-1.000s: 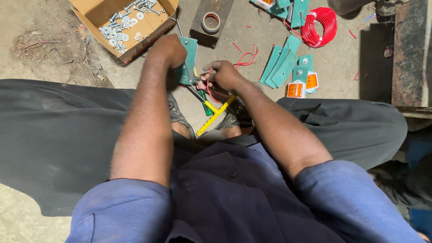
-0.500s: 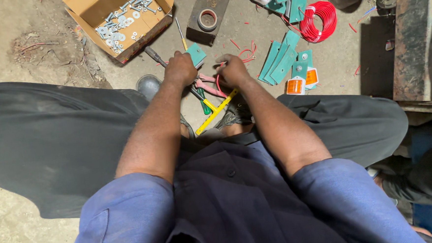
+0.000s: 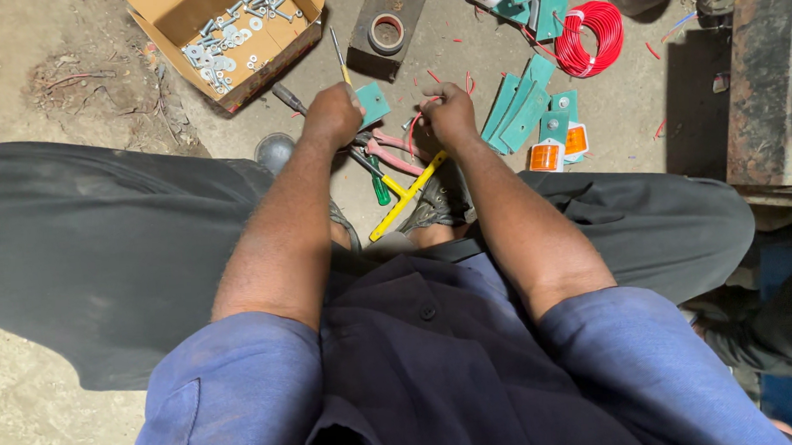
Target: The person sits on the floor and assembles small electrical components. They attach red wires to a green metal bracket with an orange reflector, using pliers to strip wire ends and a screwdriver to tighten connections. The person handles multiple brackets and wires, completing one unit and setting it aside before starting another.
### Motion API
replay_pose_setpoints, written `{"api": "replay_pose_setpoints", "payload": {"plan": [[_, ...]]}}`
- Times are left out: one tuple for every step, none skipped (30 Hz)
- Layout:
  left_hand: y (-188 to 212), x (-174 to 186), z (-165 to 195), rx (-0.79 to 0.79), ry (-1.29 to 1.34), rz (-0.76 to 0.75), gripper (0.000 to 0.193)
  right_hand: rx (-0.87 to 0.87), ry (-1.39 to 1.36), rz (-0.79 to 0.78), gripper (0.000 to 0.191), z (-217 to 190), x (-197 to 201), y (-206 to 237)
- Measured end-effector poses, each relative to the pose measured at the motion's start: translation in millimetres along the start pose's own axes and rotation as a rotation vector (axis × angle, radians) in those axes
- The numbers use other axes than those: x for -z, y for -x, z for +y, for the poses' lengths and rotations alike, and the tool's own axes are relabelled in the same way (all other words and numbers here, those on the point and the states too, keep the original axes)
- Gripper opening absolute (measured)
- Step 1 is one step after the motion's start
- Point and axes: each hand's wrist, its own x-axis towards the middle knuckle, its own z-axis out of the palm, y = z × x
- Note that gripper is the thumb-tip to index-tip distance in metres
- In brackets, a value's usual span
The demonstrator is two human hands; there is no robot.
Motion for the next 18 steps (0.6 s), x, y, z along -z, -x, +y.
{"api": "replay_pose_setpoints", "payload": {"plan": [[0,-2,1,-0.001,0.032,-0.007,0.029,0.031,0.02,-0.053,0.025,-1,-2,1],[1,-3,0,-0.02,0.018,-0.019,0.029,0.062,0.039,-0.105,0.027,-2,-5,1],[3,-6,-1,-0.039,0.004,-0.031,0.028,0.093,0.057,-0.157,0.029,-2,-7,2],[3,-7,-1,-0.058,-0.009,-0.043,0.028,0.071,0.129,-0.177,0.032,-2,-11,4],[4,-7,-2,-0.085,-0.058,-0.02,0.027,0.049,0.199,-0.196,0.035,-1,-17,8],[4,-8,-2,-0.112,-0.107,0.003,0.026,0.027,0.269,-0.215,0.038,-1,-20,10],[4,-7,-2,-0.139,-0.157,0.027,0.026,0.112,0.299,-0.246,0.038,-1,-22,11],[3,-6,-2,-0.171,-0.163,0.084,0.022,0.197,0.327,-0.278,0.038,0,-24,13],[3,-5,-2,-0.201,-0.17,0.14,0.018,0.283,0.355,-0.311,0.039,0,-26,15],[2,-3,-3,-0.232,-0.176,0.196,0.015,0.252,0.415,-0.3,0.039,-1,-27,15],[2,-1,-3,-0.208,-0.118,0.193,0.015,0.221,0.475,-0.288,0.039,-2,-27,15],[1,1,-3,-0.184,-0.059,0.188,0.016,0.188,0.536,-0.276,0.039,-2,-27,15],[1,3,-3,-0.16,0.001,0.182,0.018,0.19,0.497,-0.266,0.037,-4,-27,15],[1,5,-3,-0.129,0.059,0.182,0.017,0.191,0.457,-0.257,0.036,-5,-27,14],[2,6,-3,-0.097,0.117,0.181,0.018,0.192,0.417,-0.247,0.034,-6,-27,14],[3,6,-4,-0.066,0.175,0.181,0.018,0.149,0.355,-0.257,0.033,-7,-27,14],[3,7,-4,-0.066,0.189,0.185,0.017,0.107,0.292,-0.267,0.031,-9,-27,13],[3,7,-4,-0.065,0.203,0.189,0.017,0.065,0.23,-0.277,0.03,-10,-28,13]]}}
